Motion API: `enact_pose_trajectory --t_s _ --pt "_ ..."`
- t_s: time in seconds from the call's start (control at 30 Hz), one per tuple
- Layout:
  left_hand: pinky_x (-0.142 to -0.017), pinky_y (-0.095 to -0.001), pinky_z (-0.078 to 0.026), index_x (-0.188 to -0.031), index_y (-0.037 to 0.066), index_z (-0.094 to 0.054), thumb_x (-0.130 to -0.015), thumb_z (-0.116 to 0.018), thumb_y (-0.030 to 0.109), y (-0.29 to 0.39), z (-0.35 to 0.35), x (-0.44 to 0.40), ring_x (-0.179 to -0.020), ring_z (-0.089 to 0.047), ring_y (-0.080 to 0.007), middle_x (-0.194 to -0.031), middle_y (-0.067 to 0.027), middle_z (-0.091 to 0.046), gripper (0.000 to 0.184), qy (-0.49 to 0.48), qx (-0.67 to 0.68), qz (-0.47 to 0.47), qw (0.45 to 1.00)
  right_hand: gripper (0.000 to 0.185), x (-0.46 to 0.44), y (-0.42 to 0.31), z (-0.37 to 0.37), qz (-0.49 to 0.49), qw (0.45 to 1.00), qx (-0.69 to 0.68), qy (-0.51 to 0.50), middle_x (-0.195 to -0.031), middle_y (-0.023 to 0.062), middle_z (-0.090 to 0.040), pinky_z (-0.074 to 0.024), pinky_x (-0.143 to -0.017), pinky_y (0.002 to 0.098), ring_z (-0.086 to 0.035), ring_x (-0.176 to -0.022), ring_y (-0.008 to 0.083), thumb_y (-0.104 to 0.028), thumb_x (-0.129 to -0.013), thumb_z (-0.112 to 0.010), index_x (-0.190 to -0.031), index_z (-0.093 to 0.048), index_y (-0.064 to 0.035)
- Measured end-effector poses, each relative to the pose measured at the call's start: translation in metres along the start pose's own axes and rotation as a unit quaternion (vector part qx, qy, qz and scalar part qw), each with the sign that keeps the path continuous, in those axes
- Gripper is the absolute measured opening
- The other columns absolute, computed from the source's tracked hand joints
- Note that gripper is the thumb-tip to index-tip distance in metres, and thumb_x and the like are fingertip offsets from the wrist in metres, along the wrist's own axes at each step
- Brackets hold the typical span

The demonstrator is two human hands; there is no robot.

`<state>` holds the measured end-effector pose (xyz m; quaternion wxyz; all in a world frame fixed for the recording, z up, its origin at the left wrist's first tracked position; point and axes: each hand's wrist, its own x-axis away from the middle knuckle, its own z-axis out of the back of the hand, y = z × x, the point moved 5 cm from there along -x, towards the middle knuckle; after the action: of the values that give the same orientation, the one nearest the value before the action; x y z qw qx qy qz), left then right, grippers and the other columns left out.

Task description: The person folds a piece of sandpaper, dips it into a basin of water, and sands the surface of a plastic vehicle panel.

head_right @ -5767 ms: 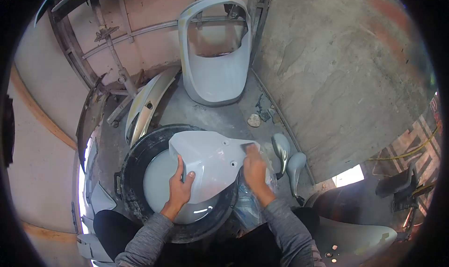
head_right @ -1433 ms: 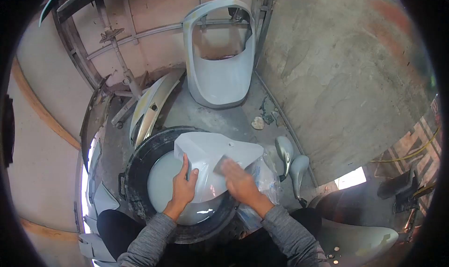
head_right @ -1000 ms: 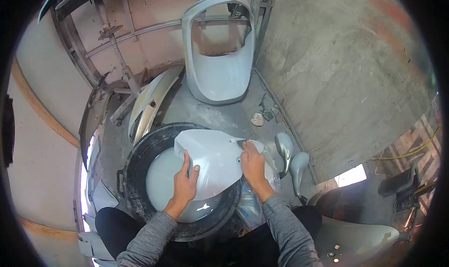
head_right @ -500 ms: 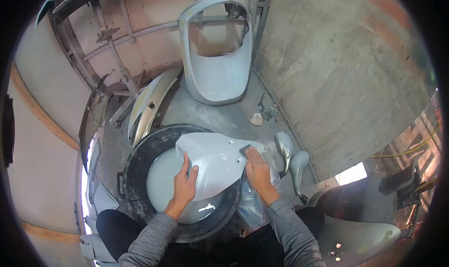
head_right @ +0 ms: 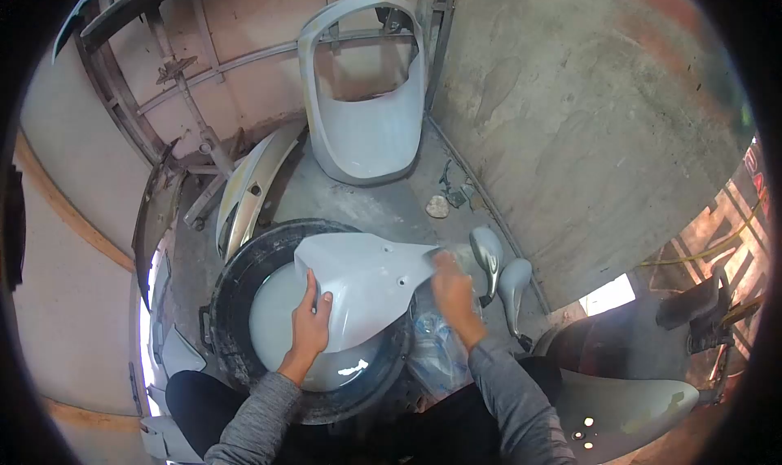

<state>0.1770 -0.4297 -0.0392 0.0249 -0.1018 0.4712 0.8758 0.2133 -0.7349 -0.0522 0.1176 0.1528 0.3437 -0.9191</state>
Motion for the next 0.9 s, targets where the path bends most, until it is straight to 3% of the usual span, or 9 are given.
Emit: enact_pose_trajectory --t_s 0.1,0.17,0.23,0.3,0.43,0.57,0.7,0.8,0.9 --pt "-0.095 -0.0433 -0.051 -0.159 0.002 -0.029 -0.102 -0.057 0.025 0.012 0.006 -0.003 -0.110 -0.067 -0.0471 -0.117 -0.0377 -0.066 0.068 -0.052 0.053 0.089 0.993 0.038 0.008 -0.007 0.003 -0.252 0.968 -0.008 -0.001 -0.130 0.0229 -0.067 -0.0495 -0.109 0.0432 -0.063 -0.126 0.0335 -0.006 -0.086 -0.059 -0.122 -0.069 0.0024" --pt "-0.094 -0.0433 -0.051 -0.160 0.003 -0.028 -0.102 -0.056 0.025 0.009 0.005 -0.001 -0.110 -0.067 -0.0475 -0.117 -0.0376 -0.066 0.068 -0.039 0.053 0.051 0.997 0.038 0.024 -0.079 -0.004 0.181 0.983 0.007 -0.038 -0.132 0.0290 -0.063 -0.0499 -0.106 0.0445 -0.062 -0.123 0.0410 -0.008 -0.091 -0.051 -0.122 -0.067 0.0080" --pt "-0.094 -0.0432 -0.051 -0.160 0.003 -0.028 -0.102 -0.056 0.025 0.002 -0.002 0.001 -0.110 -0.067 -0.0479 -0.117 -0.0378 -0.066 0.068 -0.030 0.038 0.049 0.998 0.037 0.016 -0.056 -0.010 0.171 0.985 -0.012 -0.014 -0.132 0.0308 -0.061 -0.0485 -0.108 0.0448 -0.060 -0.125 0.0428 -0.007 -0.092 -0.050 -0.121 -0.066 0.0100" --pt "-0.094 -0.0431 -0.051 -0.160 0.003 -0.028 -0.103 -0.055 0.026 0.003 -0.001 0.006 -0.110 -0.067 -0.0482 -0.117 -0.0380 -0.065 0.068 -0.025 0.026 0.049 0.998 0.035 -0.009 -0.003 -0.004 -0.120 0.988 -0.026 0.094 -0.132 0.0275 -0.064 -0.0450 -0.113 0.0455 -0.060 -0.129 0.0390 -0.002 -0.088 -0.056 -0.119 -0.068 0.0076" --pt "-0.094 -0.0429 -0.051 -0.160 0.003 -0.027 -0.103 -0.055 0.026 -0.003 -0.003 0.004 -0.109 -0.067 -0.0486 -0.116 -0.0382 -0.066 0.067 -0.050 0.054 0.079 0.994 0.035 0.018 -0.075 -0.014 0.131 0.991 -0.019 -0.006 -0.130 0.0274 -0.065 -0.0427 -0.114 0.0474 -0.059 -0.129 0.0407 -0.001 -0.090 -0.052 -0.121 -0.067 0.0067" --pt "-0.095 -0.0429 -0.051 -0.160 0.004 -0.027 -0.104 -0.054 0.026 0.004 -0.004 0.002 -0.108 -0.068 -0.0481 -0.117 -0.0374 -0.066 0.066 -0.071 0.048 0.118 0.989 0.034 -0.011 0.018 -0.010 -0.081 0.991 0.007 0.108 -0.128 0.0288 -0.065 -0.0442 -0.113 0.0457 -0.059 -0.129 0.0411 -0.003 -0.089 -0.055 -0.119 -0.067 0.0075" --pt "-0.095 -0.0433 -0.051 -0.161 0.004 -0.026 -0.103 -0.055 0.023 -0.001 -0.001 0.000 -0.108 -0.067 -0.0487 -0.118 -0.0374 -0.065 0.068 -0.050 0.052 0.070 0.995 0.033 -0.002 -0.043 -0.010 0.069 0.997 -0.008 0.036 -0.127 0.0290 -0.065 -0.0453 -0.111 0.0455 -0.059 -0.127 0.0427 -0.007 -0.092 -0.052 -0.117 -0.068 0.0078" --pt "-0.094 -0.0429 -0.052 -0.161 0.002 -0.025 -0.102 -0.056 0.023 0.005 -0.006 0.001 -0.108 -0.068 -0.0482 -0.118 -0.0380 -0.065 0.069 -0.047 0.055 0.066 0.995 0.034 -0.020 0.002 -0.002 -0.154 0.984 -0.050 0.071 -0.129 0.0267 -0.065 -0.0473 -0.107 0.0455 -0.060 -0.126 0.0434 -0.009 -0.093 -0.053 -0.120 -0.068 0.0052" --pt "-0.094 -0.0433 -0.052 -0.160 0.001 -0.026 -0.102 -0.056 0.022 0.014 0.002 0.001 -0.109 -0.068 -0.0480 -0.118 -0.0384 -0.065 0.069 -0.056 0.057 0.080 0.994 0.034 -0.007 -0.030 -0.022 -0.070 0.993 -0.047 0.077 -0.129 0.0264 -0.066 -0.0476 -0.107 0.0461 -0.060 -0.126 0.0426 -0.009 -0.093 -0.053 -0.120 -0.068 0.0050"
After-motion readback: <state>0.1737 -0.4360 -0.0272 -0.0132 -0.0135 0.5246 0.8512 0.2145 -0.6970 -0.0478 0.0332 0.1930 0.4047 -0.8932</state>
